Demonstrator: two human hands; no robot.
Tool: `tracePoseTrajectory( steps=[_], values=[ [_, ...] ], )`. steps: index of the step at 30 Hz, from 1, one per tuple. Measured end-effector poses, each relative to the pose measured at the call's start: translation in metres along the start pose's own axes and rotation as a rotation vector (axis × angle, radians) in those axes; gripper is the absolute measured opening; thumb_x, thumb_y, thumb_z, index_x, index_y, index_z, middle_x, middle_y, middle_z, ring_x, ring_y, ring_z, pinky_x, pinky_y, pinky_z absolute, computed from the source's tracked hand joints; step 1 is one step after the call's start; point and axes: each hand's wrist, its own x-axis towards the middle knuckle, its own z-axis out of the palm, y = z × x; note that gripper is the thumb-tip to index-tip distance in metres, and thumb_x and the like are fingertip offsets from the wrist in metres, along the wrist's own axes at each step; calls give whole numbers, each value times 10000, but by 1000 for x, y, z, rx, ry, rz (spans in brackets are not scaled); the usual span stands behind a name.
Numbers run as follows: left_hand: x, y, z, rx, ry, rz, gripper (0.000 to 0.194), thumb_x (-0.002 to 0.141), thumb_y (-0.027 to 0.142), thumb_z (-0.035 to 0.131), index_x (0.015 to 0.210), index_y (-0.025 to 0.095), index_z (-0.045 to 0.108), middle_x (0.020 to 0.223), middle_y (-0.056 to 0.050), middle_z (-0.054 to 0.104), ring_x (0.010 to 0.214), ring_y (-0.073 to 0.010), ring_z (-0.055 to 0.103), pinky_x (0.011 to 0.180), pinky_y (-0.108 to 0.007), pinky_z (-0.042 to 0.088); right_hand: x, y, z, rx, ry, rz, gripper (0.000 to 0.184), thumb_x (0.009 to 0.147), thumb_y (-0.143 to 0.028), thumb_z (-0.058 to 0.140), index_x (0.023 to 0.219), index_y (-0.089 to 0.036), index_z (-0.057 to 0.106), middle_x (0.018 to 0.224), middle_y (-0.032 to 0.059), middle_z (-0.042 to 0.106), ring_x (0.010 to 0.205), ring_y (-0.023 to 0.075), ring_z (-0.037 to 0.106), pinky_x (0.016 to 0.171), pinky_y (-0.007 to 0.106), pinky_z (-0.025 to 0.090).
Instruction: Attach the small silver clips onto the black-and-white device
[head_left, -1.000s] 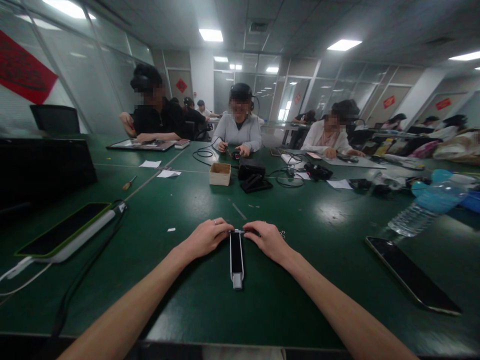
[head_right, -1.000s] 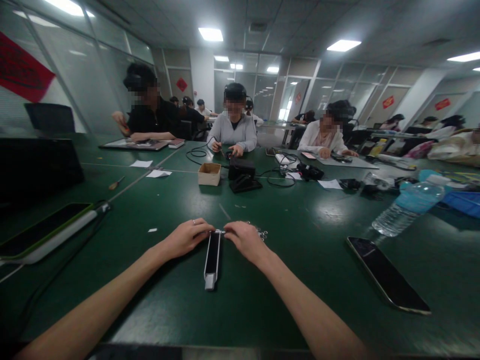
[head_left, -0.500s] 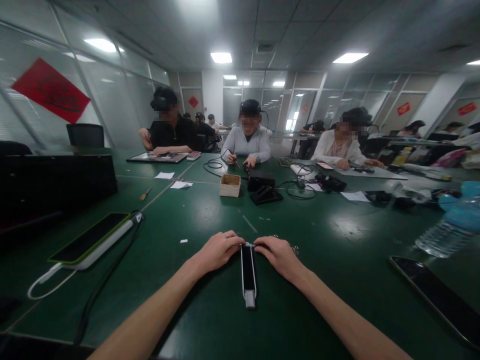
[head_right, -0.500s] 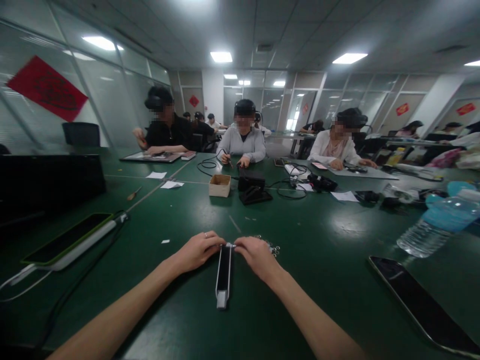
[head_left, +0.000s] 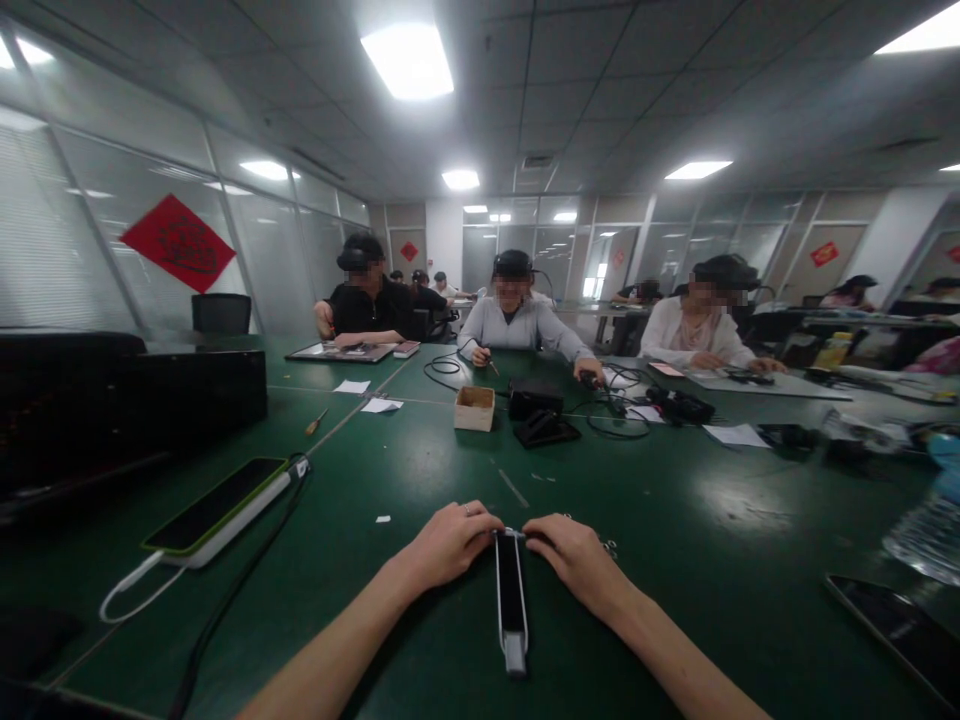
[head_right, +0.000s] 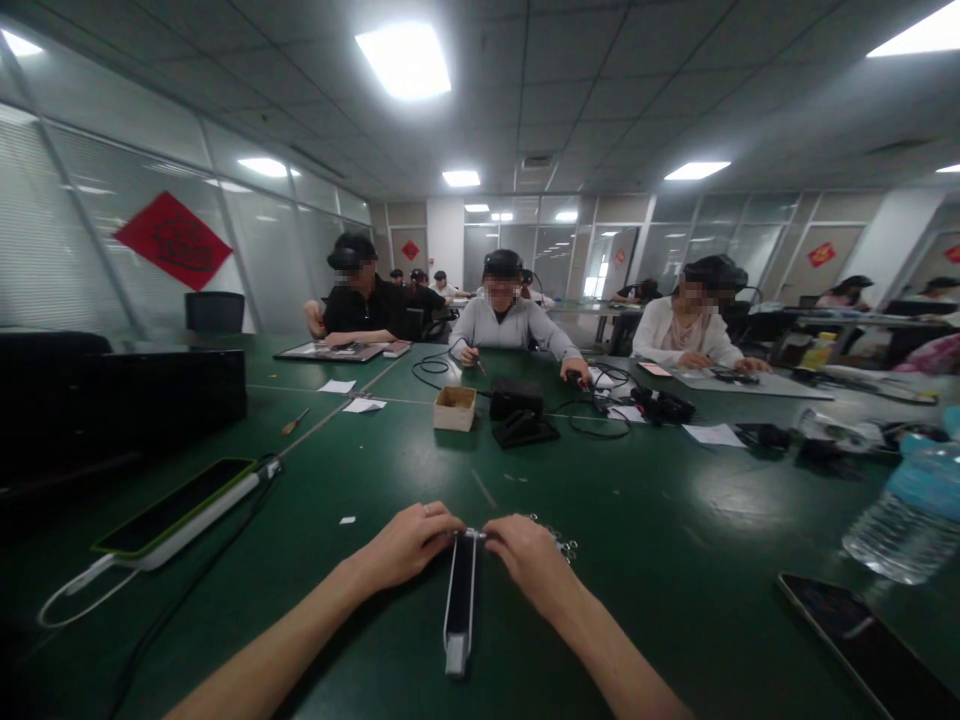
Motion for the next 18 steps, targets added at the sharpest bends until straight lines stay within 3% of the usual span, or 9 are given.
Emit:
tracePoseTrajectory(
  steps=[12,18],
  values=[
    [0,-3,1,-27,12,-4,243,941,194,454,1119,248,611,1046,-25,619,872,-152,588,770,-262,447,-1,-3,-12,-74,41,3,189,880,-94,530,970,-167,679,911,53,688,821,176,615,737,302,507],
    [0,-5,4,-48,34,4,228,940,191,458,1102,247,608,1029,-19,622,860,-148,592,766,-263,444,1,-2,-10,-82,32,91,138,867,-148,583,952,-181,687,889,54,663,824,177,609,732,285,503]
  ],
)
